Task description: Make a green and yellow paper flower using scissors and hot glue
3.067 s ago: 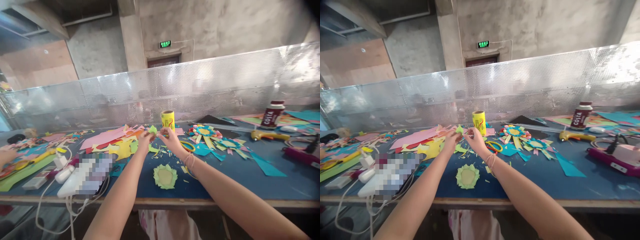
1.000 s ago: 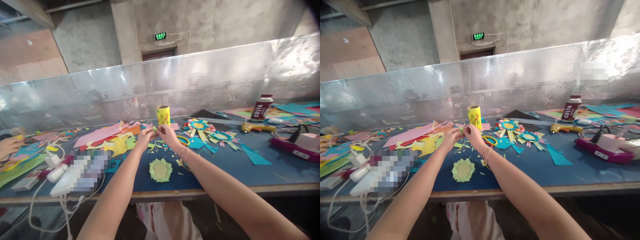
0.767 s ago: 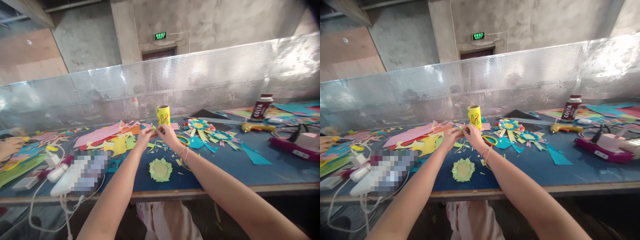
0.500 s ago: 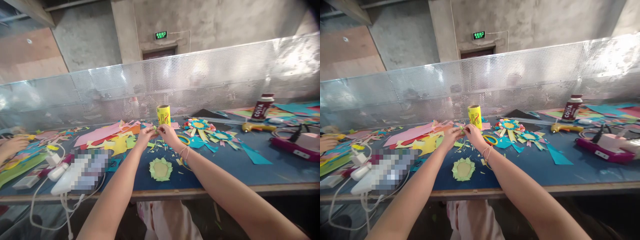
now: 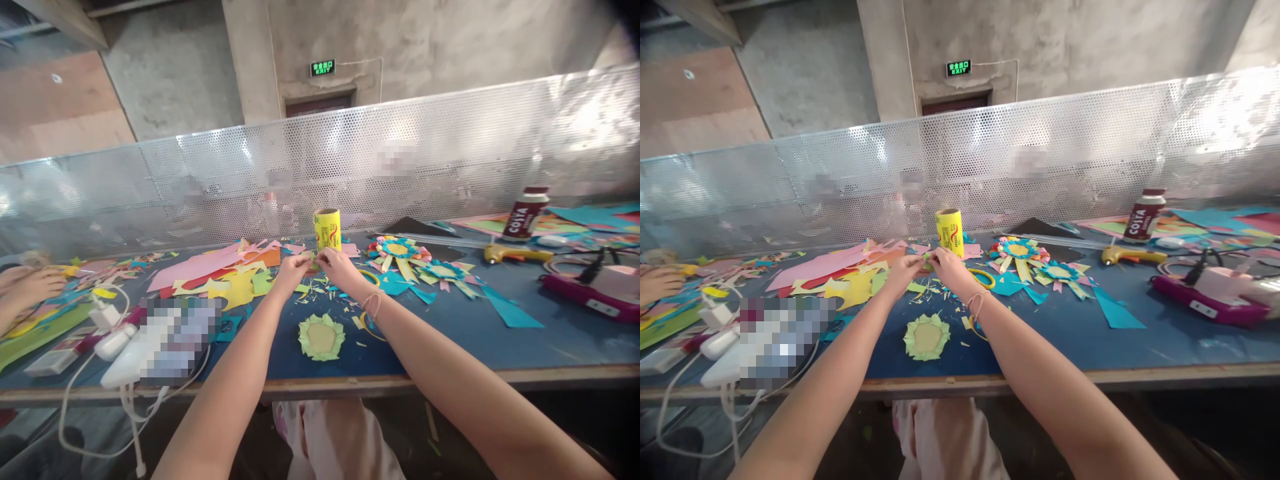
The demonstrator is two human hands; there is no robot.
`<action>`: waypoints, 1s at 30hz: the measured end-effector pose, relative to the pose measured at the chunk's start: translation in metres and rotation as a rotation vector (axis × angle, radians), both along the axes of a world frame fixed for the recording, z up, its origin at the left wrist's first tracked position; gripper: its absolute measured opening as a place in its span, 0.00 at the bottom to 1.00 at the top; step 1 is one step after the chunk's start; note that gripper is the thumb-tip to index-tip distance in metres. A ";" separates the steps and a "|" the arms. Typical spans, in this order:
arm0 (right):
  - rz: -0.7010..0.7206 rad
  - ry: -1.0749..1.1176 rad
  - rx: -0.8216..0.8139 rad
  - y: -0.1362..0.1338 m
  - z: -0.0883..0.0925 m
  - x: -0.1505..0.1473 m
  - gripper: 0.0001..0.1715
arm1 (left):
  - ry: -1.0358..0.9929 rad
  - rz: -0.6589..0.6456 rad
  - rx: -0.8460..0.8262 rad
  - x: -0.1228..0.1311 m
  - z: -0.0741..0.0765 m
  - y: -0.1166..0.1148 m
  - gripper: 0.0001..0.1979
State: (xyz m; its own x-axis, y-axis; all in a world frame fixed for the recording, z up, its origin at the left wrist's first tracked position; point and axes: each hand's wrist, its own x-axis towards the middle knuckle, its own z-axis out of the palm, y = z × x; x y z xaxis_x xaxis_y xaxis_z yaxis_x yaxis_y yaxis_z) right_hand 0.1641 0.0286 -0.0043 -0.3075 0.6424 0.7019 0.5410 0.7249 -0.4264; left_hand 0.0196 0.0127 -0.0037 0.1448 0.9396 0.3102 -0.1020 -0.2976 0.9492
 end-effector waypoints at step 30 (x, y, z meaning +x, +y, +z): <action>0.026 0.283 -0.200 -0.005 -0.001 -0.009 0.07 | -0.184 0.161 -0.043 0.008 0.000 0.001 0.14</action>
State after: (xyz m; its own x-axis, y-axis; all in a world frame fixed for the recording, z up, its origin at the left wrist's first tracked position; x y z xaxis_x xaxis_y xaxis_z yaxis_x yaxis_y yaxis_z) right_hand 0.1546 0.0235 -0.0056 -0.1370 0.7702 0.6230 0.3636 0.6241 -0.6916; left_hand 0.0272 0.0137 -0.0038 -0.0628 0.9589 0.2769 -0.2285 -0.2839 0.9312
